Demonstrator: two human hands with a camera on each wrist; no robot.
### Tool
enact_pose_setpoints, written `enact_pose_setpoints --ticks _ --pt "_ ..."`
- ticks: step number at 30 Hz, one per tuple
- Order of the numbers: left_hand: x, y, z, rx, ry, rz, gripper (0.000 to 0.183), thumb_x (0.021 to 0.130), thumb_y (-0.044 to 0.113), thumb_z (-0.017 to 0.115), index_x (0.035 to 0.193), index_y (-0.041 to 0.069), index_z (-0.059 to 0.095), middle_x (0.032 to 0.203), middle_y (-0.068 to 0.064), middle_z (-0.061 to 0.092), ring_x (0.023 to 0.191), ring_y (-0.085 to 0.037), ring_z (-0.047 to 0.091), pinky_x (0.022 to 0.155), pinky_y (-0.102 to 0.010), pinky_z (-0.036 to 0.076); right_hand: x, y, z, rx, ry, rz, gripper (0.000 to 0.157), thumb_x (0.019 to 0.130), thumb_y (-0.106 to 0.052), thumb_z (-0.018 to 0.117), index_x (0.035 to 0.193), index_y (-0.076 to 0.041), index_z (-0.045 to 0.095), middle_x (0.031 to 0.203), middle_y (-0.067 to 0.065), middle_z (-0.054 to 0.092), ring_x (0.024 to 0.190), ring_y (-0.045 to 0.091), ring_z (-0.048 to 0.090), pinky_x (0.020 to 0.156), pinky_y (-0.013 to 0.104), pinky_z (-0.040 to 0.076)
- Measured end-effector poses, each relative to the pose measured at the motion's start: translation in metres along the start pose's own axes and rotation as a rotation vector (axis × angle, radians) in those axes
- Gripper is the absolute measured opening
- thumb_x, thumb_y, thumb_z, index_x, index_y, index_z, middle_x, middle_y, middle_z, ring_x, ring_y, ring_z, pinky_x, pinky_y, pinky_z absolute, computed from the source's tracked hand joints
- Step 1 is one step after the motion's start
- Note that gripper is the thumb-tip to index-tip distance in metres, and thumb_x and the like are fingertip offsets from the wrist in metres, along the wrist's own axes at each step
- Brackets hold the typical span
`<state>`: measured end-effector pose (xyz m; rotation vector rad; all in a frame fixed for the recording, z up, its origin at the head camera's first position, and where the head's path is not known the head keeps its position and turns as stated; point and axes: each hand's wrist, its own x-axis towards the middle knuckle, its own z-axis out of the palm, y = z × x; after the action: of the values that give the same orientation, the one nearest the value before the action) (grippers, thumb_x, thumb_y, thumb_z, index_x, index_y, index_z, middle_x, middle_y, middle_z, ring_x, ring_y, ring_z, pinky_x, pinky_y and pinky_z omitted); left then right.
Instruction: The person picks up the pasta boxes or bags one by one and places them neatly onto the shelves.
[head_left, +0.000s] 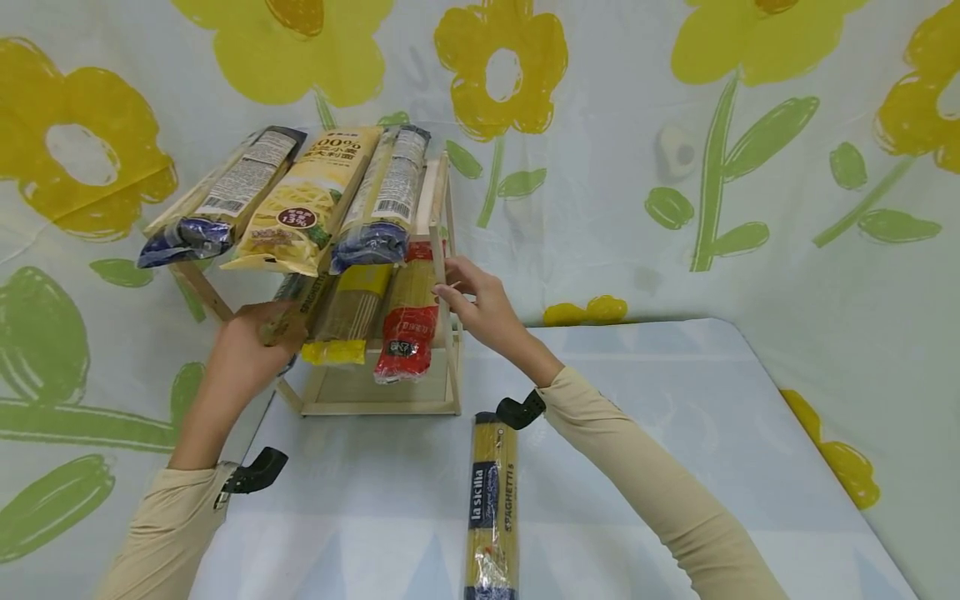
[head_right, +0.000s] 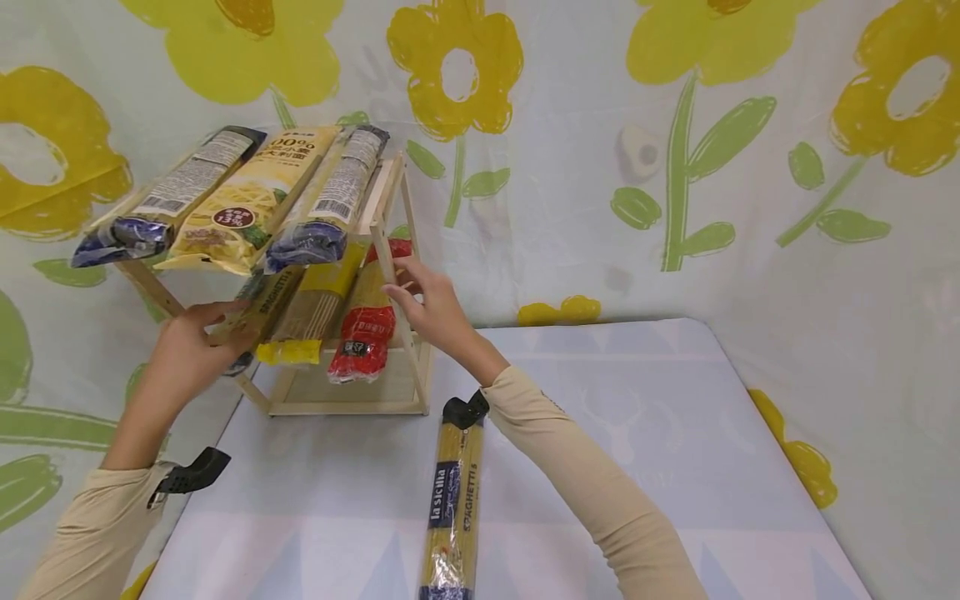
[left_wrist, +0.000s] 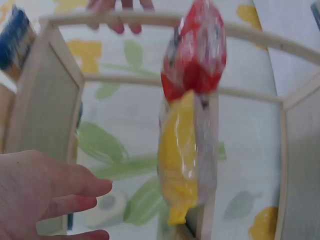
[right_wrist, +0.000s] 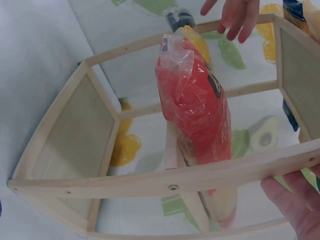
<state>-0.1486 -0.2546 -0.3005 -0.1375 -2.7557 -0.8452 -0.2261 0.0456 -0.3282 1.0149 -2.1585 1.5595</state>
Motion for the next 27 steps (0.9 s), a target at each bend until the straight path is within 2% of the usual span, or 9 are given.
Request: enact_pose_setpoints --ticks 2,3,7,9,11,14,18,24,27 --pt "-0.010 0.006 0.002 0.005 0.032 0.027 0.044 0.091 0.022 0.061 0.128 -0.001 0.055 0.133 -0.032 0.045 0.118 -0.050 0.042 0.080 -0.062 0.040 0.000 0.000 0.000 -0.002 0.001 -0.001 0.029 0.096 -0.009 0.056 0.124 -0.002 0.052 0.099 0.012 0.064 0.088 0.028 0.065 0.070 0.028 0.054" --pt "-0.015 0.008 0.003 0.000 0.055 0.047 0.043 0.090 0.020 0.062 0.127 -0.001 0.056 0.131 -0.031 0.047 0.118 -0.050 0.042 0.081 -0.063 0.040 0.000 0.000 0.000 -0.004 0.003 -0.001 0.029 0.096 -0.009 0.056 0.124 -0.002 0.052 0.098 0.013 0.064 0.088 0.028 0.065 0.070 0.028 0.054" --pt "-0.037 0.019 0.014 -0.009 0.157 0.133 0.036 0.085 0.010 0.068 0.118 -0.001 0.062 0.121 -0.028 0.055 0.110 -0.048 0.048 0.081 -0.063 0.040 0.000 -0.001 0.000 0.000 0.007 -0.007 0.029 0.095 -0.008 0.056 0.123 -0.001 0.053 0.097 0.014 0.065 0.088 0.031 0.066 0.068 0.027 0.054" --pt "-0.047 0.024 0.022 -0.006 0.189 0.146 0.033 0.084 0.008 0.069 0.115 0.000 0.064 0.116 -0.025 0.057 0.094 -0.044 0.055 0.072 -0.056 0.044 0.000 -0.001 0.000 0.002 0.007 -0.009 0.028 0.095 -0.008 0.056 0.123 0.000 0.053 0.096 0.014 0.065 0.087 0.030 0.066 0.068 0.027 0.054" --pt "-0.057 0.027 0.030 0.003 0.198 0.141 0.032 0.083 0.007 0.070 0.114 0.001 0.064 0.114 -0.023 0.057 0.087 -0.038 0.055 0.067 -0.050 0.044 0.000 -0.002 0.000 0.009 0.009 -0.015 0.028 0.095 -0.007 0.056 0.122 0.000 0.053 0.096 0.014 0.065 0.087 0.030 0.066 0.069 0.027 0.054" --pt "-0.070 0.031 0.045 -0.027 0.186 0.137 0.032 0.083 0.005 0.070 0.115 0.002 0.064 0.117 -0.020 0.057 0.090 -0.035 0.056 0.067 -0.047 0.048 0.000 -0.002 -0.002 0.012 0.020 -0.017 0.027 0.095 -0.007 0.056 0.122 0.000 0.054 0.095 0.014 0.065 0.088 0.029 0.065 0.070 0.030 0.055" --pt "-0.086 0.034 0.066 -0.130 0.144 0.095 0.034 0.083 0.003 0.070 0.116 0.002 0.063 0.122 -0.018 0.056 0.113 -0.036 0.051 0.078 -0.055 0.048 -0.001 -0.002 -0.002 0.031 0.022 -0.012 0.027 0.095 -0.007 0.057 0.122 -0.001 0.054 0.096 0.014 0.064 0.089 0.031 0.065 0.072 0.036 0.055" --pt "-0.107 0.038 0.101 -0.217 0.008 -0.010 0.035 0.084 0.008 0.070 0.118 0.008 0.063 0.123 -0.010 0.057 0.114 -0.029 0.051 0.082 -0.051 0.048 0.000 -0.003 0.000 0.019 0.014 -0.018 0.028 0.095 -0.009 0.057 0.122 -0.001 0.054 0.097 0.013 0.064 0.090 0.029 0.065 0.072 0.029 0.054" --pt "-0.117 0.042 0.123 -0.222 -0.057 -0.027 0.036 0.082 0.008 0.072 0.117 0.011 0.065 0.120 -0.007 0.059 0.110 -0.028 0.054 0.080 -0.046 0.050 0.000 -0.004 0.000 0.011 0.021 -0.017 0.028 0.095 -0.008 0.057 0.122 -0.001 0.054 0.096 0.013 0.065 0.089 0.028 0.065 0.073 0.029 0.054"
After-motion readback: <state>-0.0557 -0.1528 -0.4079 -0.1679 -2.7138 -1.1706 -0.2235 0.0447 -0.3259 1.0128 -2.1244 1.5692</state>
